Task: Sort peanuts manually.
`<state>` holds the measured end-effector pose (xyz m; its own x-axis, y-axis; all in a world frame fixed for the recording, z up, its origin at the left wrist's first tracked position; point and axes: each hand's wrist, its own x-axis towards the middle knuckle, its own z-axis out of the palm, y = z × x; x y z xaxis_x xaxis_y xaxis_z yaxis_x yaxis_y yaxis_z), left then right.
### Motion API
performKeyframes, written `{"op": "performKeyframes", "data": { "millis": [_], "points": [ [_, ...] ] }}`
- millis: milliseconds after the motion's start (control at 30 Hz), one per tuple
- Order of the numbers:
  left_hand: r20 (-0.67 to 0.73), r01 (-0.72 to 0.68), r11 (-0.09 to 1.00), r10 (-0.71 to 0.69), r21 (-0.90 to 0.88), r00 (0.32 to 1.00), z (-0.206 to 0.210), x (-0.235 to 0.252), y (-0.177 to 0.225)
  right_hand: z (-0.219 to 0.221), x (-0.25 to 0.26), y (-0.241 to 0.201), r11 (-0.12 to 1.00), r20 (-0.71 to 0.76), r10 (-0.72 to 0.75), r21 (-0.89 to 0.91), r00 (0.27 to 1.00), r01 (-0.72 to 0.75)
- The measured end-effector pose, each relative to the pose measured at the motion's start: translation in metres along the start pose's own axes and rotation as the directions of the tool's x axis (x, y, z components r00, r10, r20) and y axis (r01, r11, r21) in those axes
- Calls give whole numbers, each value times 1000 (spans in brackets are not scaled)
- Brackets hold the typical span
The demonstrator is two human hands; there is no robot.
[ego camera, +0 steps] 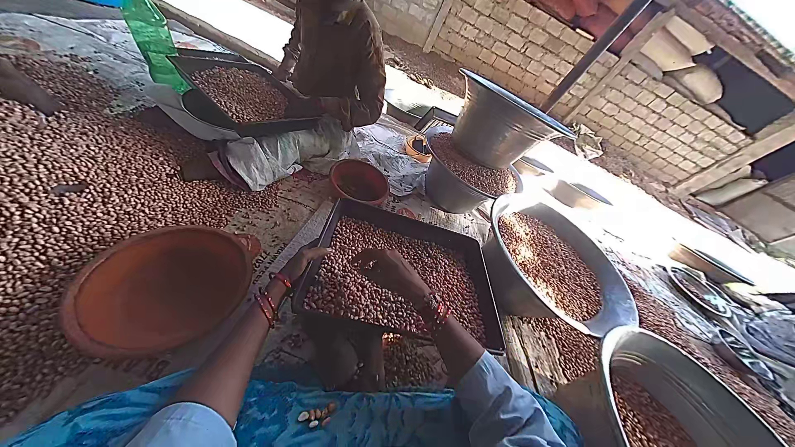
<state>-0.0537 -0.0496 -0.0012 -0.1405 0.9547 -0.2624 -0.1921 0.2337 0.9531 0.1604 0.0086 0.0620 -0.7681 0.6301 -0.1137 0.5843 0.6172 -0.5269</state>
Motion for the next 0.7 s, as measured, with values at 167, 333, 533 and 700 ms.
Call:
{"op": "performKeyframes", "data": {
  "millis": [167, 333, 533, 700],
  "points": [
    [2, -7, 1000, 7, 11, 1000, -1, 1, 0, -44, 3, 58, 892, -202, 360, -212, 911, -400],
    [12, -15, 1000, 14, 17, 1000, -2, 3, -4, -35, 7, 84, 847, -172, 427, -268, 888, -459],
    [12, -23, 1000, 22, 19, 1000, -3, 6, -6, -26, 9, 86, 858, -129, 424, -260, 897, -443],
    [6, -21, 999, 21, 38, 1000, -1, 0, -1, -24, 7, 94, 871, -134, 423, -210, 896, -443]
  ]
}}
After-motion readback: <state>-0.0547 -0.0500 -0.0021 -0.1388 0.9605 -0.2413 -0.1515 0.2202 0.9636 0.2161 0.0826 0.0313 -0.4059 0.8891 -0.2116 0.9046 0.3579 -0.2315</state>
